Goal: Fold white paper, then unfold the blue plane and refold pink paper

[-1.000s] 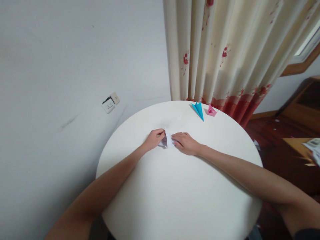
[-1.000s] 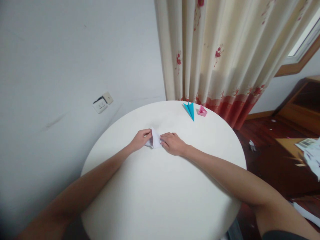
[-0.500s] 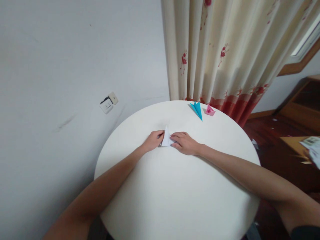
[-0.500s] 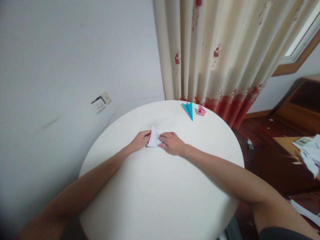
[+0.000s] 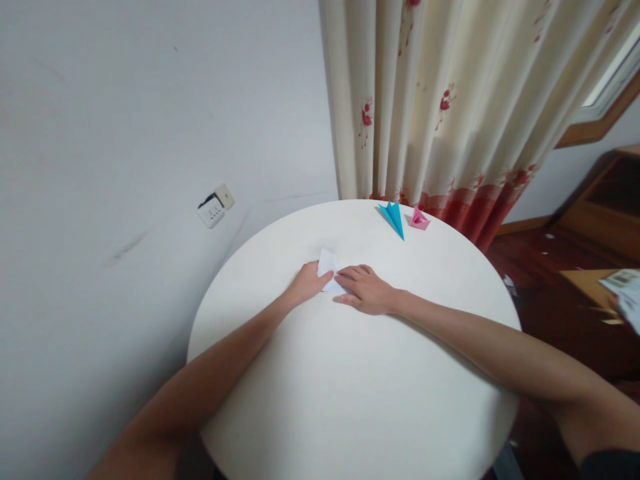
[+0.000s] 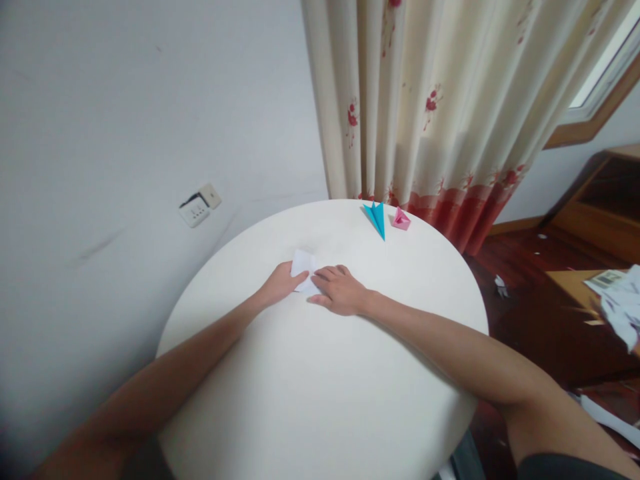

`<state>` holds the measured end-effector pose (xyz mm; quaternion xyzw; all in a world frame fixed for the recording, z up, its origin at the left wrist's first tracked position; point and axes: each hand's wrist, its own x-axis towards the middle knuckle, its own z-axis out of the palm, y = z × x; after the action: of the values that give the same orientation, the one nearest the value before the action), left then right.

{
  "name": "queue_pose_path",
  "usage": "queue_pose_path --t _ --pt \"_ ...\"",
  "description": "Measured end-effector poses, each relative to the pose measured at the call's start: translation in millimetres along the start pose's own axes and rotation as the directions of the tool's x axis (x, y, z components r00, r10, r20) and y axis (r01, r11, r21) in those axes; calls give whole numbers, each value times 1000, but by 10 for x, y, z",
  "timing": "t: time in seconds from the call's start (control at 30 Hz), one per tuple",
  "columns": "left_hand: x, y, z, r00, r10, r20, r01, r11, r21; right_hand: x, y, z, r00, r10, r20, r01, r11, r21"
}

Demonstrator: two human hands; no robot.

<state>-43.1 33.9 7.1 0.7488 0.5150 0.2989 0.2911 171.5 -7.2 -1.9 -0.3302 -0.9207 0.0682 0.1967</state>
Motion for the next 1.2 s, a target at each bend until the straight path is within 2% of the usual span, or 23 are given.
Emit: queue_pose_path --t 0.1,0.23,0.57,0.67,0.8,0.87,1.0,1.2 --pt "44 -30 -14 999 -20 -37 19 1000 -14 5 -7 -4 1000 -18 -9 19 999 28" --pt "62 -14 -45 999 -17 -33 15 999 -48 5 10 21 1000 -7 3 7 1000 22" --pt "0 58 -38 996 85 1 -85 994 -71 38 14 43 996 2 -84 1 999 33" --pt "-21 82 -51 989 150 8 -150 989 -14 46 30 48 989 104 -109 -92 990 107" --pt "-43 94 -45 977 205 57 -208 977 45 50 104 76 928 311 -205 -272 942 195" --pt "-43 72 -26 956 277 94 -283 958 47 52 148 97 910 334 -243 -282 933 225" --pt "-17 -17 14 900 405 161 -425 897 122 57 188 117 930 274 -244 -209 943 260" --pt "-10 -65 -42 784 485 387 -590 777 221 54 150 39 961 169 -217 -124 971 204"
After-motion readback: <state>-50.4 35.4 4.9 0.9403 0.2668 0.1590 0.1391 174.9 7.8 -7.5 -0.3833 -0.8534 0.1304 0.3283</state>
